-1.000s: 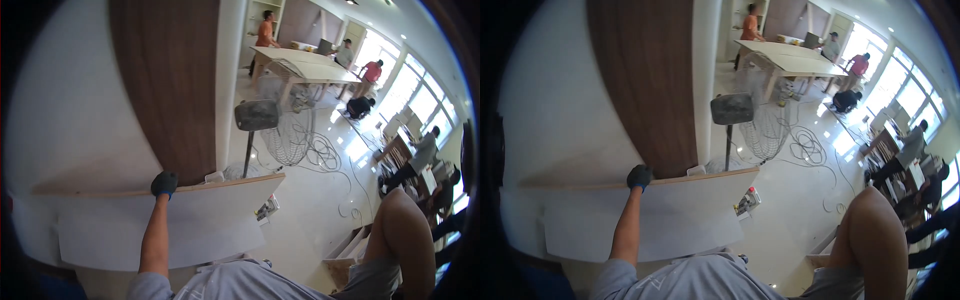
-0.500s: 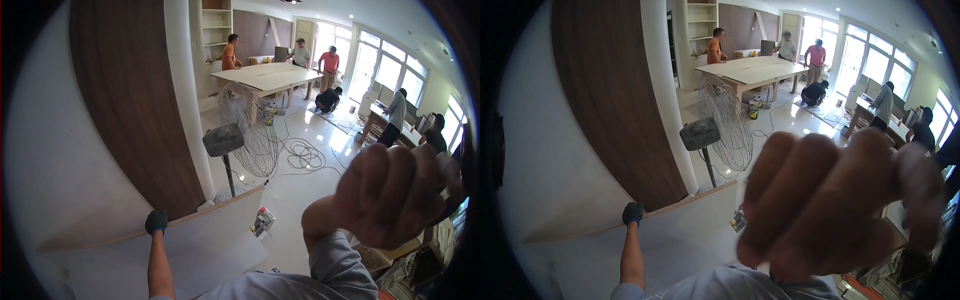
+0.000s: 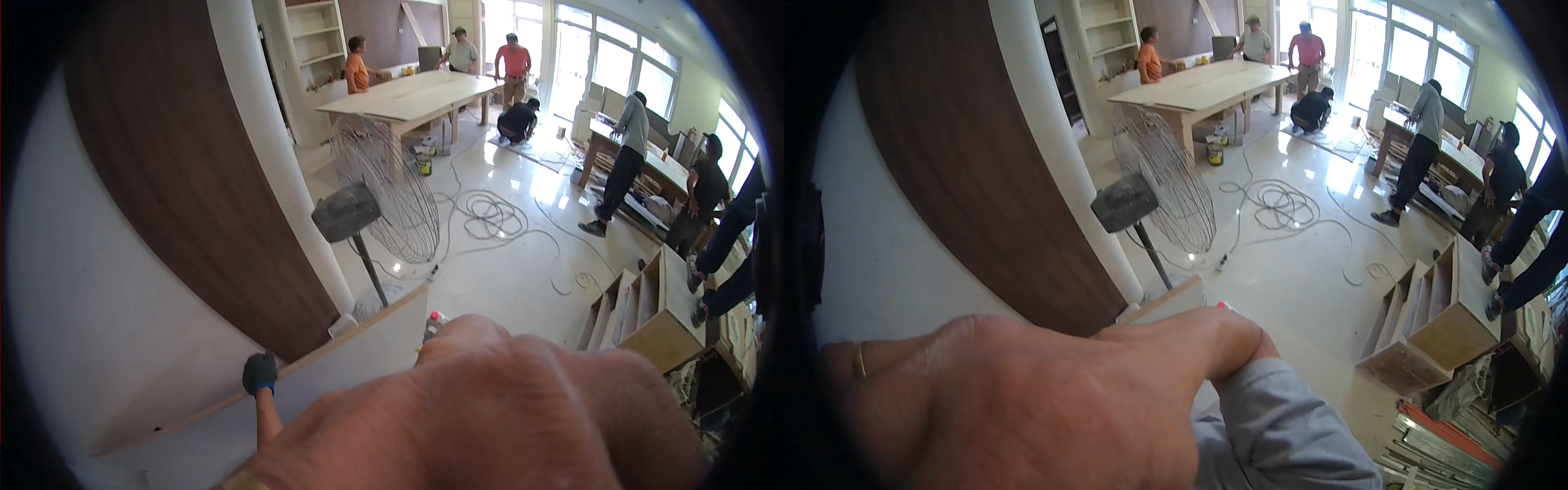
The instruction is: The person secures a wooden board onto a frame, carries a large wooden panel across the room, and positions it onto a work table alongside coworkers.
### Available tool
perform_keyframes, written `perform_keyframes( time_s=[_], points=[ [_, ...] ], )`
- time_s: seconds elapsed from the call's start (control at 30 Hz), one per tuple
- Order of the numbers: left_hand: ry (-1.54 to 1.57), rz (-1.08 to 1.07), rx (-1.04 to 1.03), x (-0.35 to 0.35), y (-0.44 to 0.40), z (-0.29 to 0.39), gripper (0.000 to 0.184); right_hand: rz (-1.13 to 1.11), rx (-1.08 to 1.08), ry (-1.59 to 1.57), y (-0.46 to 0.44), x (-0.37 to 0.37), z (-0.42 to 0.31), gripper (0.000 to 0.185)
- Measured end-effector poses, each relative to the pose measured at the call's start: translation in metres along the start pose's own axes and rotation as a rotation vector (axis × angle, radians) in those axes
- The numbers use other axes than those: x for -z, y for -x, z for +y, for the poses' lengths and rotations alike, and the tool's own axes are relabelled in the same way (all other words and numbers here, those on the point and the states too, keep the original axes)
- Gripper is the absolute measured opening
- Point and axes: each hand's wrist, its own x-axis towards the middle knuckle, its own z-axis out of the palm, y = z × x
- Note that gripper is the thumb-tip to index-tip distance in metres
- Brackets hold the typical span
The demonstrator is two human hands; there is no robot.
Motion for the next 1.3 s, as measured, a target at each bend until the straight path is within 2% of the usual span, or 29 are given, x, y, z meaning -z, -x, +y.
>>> perform_keyframes(
  time_s=[0.17, 0.27, 0.4, 0.5, 0.6, 0.63, 0.67, 0.83, 1.0, 1.03, 1.07, 1.13, 1.17, 1.23, 1.27, 1.3],
  points=[
    [0.009, 0.065, 0.043, 0.003, 0.008, 0.005, 0.044, -0.058, -0.003, -0.007, 0.025, 0.026, -0.017, 0.012],
    [0.006, -0.019, 0.023, -0.008, 0.005, -0.002, 0.044, -0.063, -0.043, -0.002, 0.025, 0.028, -0.022, 0.011],
    [0.082, 0.035, 0.084, 0.020, 0.029, 0.017, 0.045, -0.056, -0.048, 0.030, 0.014, 0.021, -0.020, 0.010],
    [0.012, 0.083, 0.014, 0.002, 0.017, 0.002, 0.043, -0.043, -0.066, 0.038, 0.011, 0.020, -0.020, 0.010],
    [0.072, 0.061, 0.092, -0.005, 0.017, 0.003, 0.042, -0.033, -0.090, 0.058, 0.011, 0.018, -0.018, 0.010],
    [0.073, 0.067, 0.018, -0.024, 0.007, -0.010, 0.043, -0.033, -0.106, 0.072, 0.010, 0.018, -0.020, 0.010],
    [0.100, 0.050, 0.015, 0.005, 0.028, 0.008, 0.043, -0.043, -0.120, 0.088, 0.008, 0.019, -0.023, 0.010],
    [0.077, 0.125, 0.035, -0.010, 0.020, -0.001, 0.043, -0.111, -0.212, 0.190, -0.011, 0.034, -0.039, 0.011],
    [0.091, 0.144, 0.020, -0.014, 0.018, -0.003, 0.043, -0.318, -0.457, 0.385, -0.032, 0.041, -0.057, 0.012],
    [0.093, 0.152, 0.019, -0.017, 0.016, -0.003, 0.043, -0.325, -0.533, 0.292, -0.021, 0.026, -0.046, 0.012],
    [0.116, 0.145, 0.034, -0.015, 0.018, 0.000, 0.042, -0.134, -0.478, -0.115, 0.009, -0.009, -0.019, 0.013],
    [0.127, 0.166, 0.051, -0.023, 0.012, 0.001, 0.040, -0.033, -0.497, -0.631, 0.043, -0.075, 0.021, 0.024],
    [0.113, 0.191, 0.057, -0.034, 0.008, -0.004, 0.040, -0.222, -0.581, -0.387, 0.057, -0.110, 0.033, 0.038],
    [0.155, 0.209, 0.034, -0.022, 0.016, 0.008, 0.037, -0.417, -0.686, -0.046, 0.108, -0.182, 0.064, 0.053],
    [0.195, 0.217, -0.003, -0.019, 0.019, 0.010, 0.033, -0.510, -0.740, -0.056, 0.136, -0.208, 0.081, 0.064],
    [0.222, 0.178, 0.017, -0.034, 0.008, 0.007, 0.029, -0.496, -0.754, -0.036, 0.165, -0.232, 0.097, 0.065]
  ],
)
